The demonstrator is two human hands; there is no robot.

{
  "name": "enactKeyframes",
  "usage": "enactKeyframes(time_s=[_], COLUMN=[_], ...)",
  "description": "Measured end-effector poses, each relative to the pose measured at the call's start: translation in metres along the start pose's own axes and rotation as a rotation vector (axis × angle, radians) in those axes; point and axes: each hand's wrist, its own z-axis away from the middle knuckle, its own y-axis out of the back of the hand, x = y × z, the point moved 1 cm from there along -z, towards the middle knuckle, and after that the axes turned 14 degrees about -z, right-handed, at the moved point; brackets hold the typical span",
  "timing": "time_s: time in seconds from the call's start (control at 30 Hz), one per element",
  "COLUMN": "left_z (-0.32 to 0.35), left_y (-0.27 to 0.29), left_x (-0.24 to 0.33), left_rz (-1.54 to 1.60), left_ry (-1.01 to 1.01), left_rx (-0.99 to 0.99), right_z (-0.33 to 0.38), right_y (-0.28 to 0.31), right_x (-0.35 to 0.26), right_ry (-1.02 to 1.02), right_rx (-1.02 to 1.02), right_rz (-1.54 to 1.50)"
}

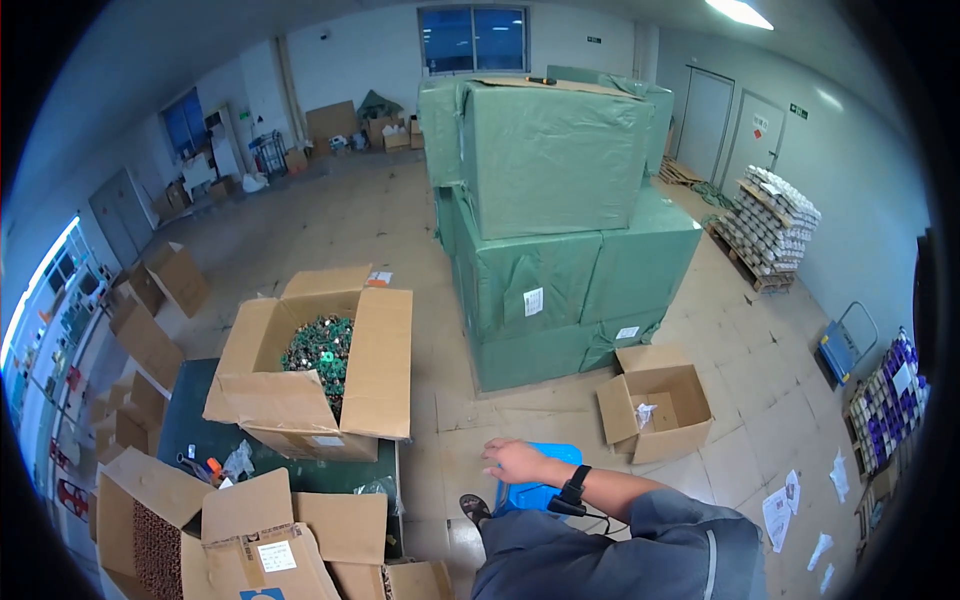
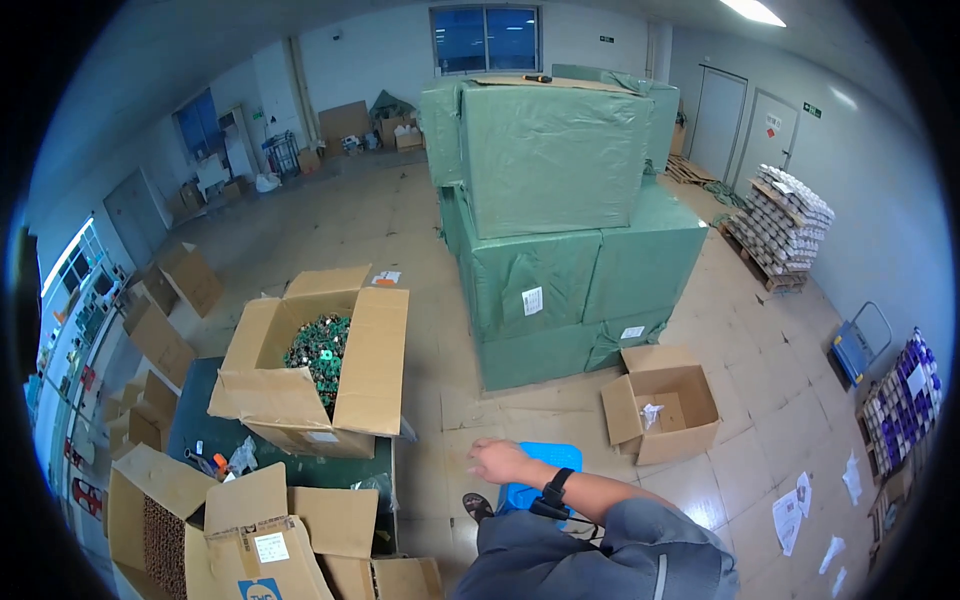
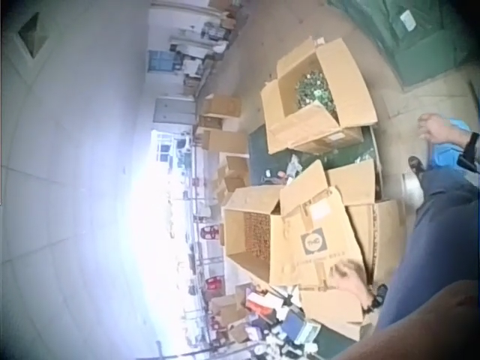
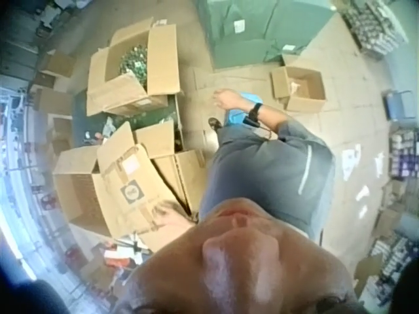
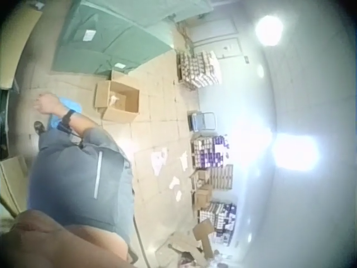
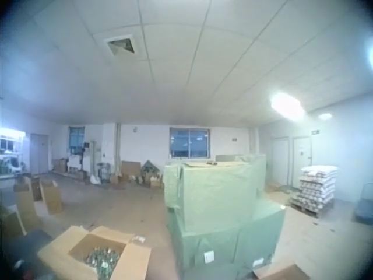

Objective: Preparing and folding large cardboard boxes for shipping in a warehouse setting.

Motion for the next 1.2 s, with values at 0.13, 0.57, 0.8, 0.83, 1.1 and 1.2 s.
enactKeyframes(time_s=[0.13, 0.57, 0.8, 0.83, 1.1, 1.2], left_z=[-0.003, 0.001, -0.011, -0.013, -0.002, -0.001], left_y=[-0.009, -0.066, -0.113, -0.114, -0.103, -0.094], left_x=[0.085, 0.146, 0.206, 0.216, 0.23, 0.195], left_rz=[0.304, -0.129, -0.107, -0.093, -0.127, -0.077], left_ry=[-0.069, 0.036, 0.217, 0.294, 0.522, 0.462], left_rx=[-0.202, -0.105, -0.009, 0.012, 0.021, -0.075], right_z=[-0.01, -0.209, -0.451, -0.495, -0.564, -0.539], right_y=[0.074, 0.517, 0.539, 0.498, 0.423, 0.447], right_x=[0.031, 0.031, 0.019, 0.002, -0.021, -0.001], right_ry=[-0.053, 0.298, 0.552, 0.642, 0.824, 0.777], right_rx=[0.206, 1.29, 0.837, 0.755, 0.463, 0.438], right_rz=[0.035, 0.435, 0.664, 0.577, 0.211, 0.146])
